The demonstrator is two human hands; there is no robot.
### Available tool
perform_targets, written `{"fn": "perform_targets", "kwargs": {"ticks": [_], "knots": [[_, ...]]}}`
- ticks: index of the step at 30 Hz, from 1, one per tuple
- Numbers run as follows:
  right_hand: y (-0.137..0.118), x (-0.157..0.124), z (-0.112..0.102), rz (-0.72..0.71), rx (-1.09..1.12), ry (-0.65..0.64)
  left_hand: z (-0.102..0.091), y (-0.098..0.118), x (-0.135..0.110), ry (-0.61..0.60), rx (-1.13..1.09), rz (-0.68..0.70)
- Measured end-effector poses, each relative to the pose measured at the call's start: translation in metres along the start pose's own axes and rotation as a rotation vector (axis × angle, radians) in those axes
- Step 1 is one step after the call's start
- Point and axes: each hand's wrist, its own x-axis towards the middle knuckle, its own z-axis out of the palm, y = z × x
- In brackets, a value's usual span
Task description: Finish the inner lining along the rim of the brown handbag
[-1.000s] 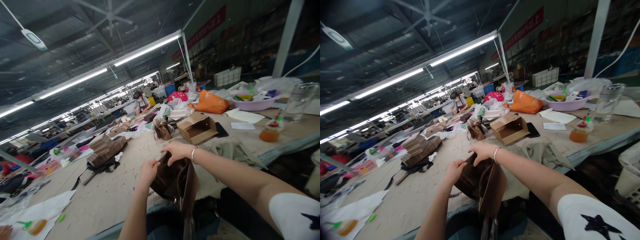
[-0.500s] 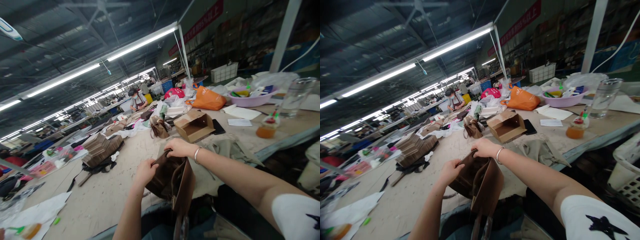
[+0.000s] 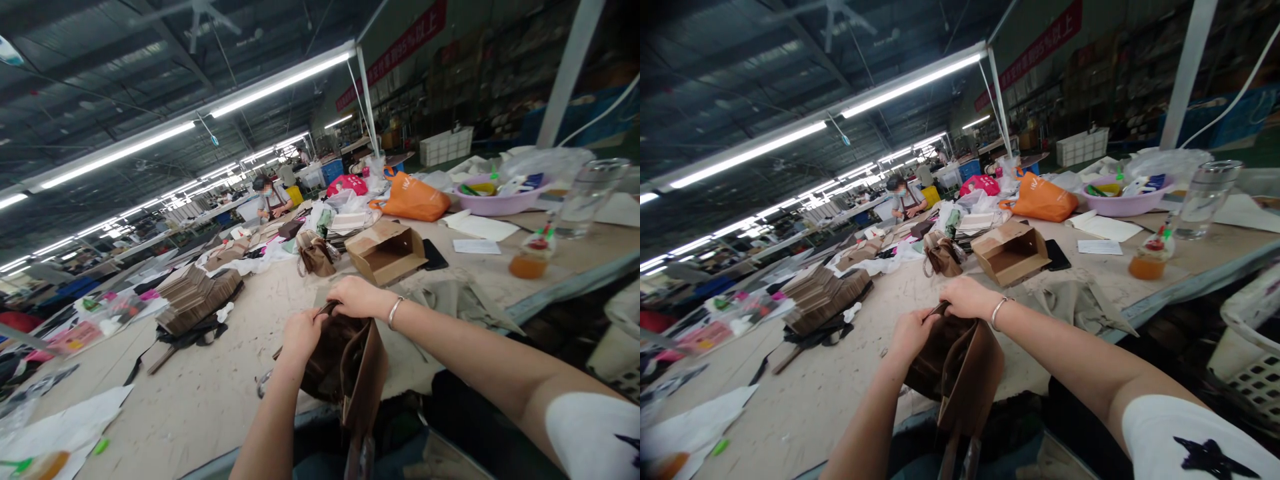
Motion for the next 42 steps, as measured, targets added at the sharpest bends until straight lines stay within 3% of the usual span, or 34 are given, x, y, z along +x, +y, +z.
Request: {"fn": "perform_targets", "kwargs": {"ticks": [11, 16, 21, 32, 42], "knots": [[-0.0024, 0.0018, 0.0005, -0.007, -0.059, -0.017, 0.0028, 0.0030, 0.0020, -0.004, 0.075, -0.032], [-0.0031, -0.0030, -0.0034, -0.005, 0.023, 0.067, 0.0025, 0.0044, 0.0026, -0.008, 0.116, -0.023], [-0.0016, -0.0050, -0.0043, -0.015, 0.052, 0.033, 0.0032, 0.0020, 0.0027, -0.015, 0.112, -0.015], [0.0021, -0.0029, 0.0020, 0.074, 0.064, 0.086, 0.0061, -0.0012, 0.0035, 0.003, 0.072, 0.014], [0.0048, -0.0052, -0.0023, -0.054, 0.105, 0.072, 0.0069, -0.0020, 0.0046, 0.001, 0.099, -0.004]]}}
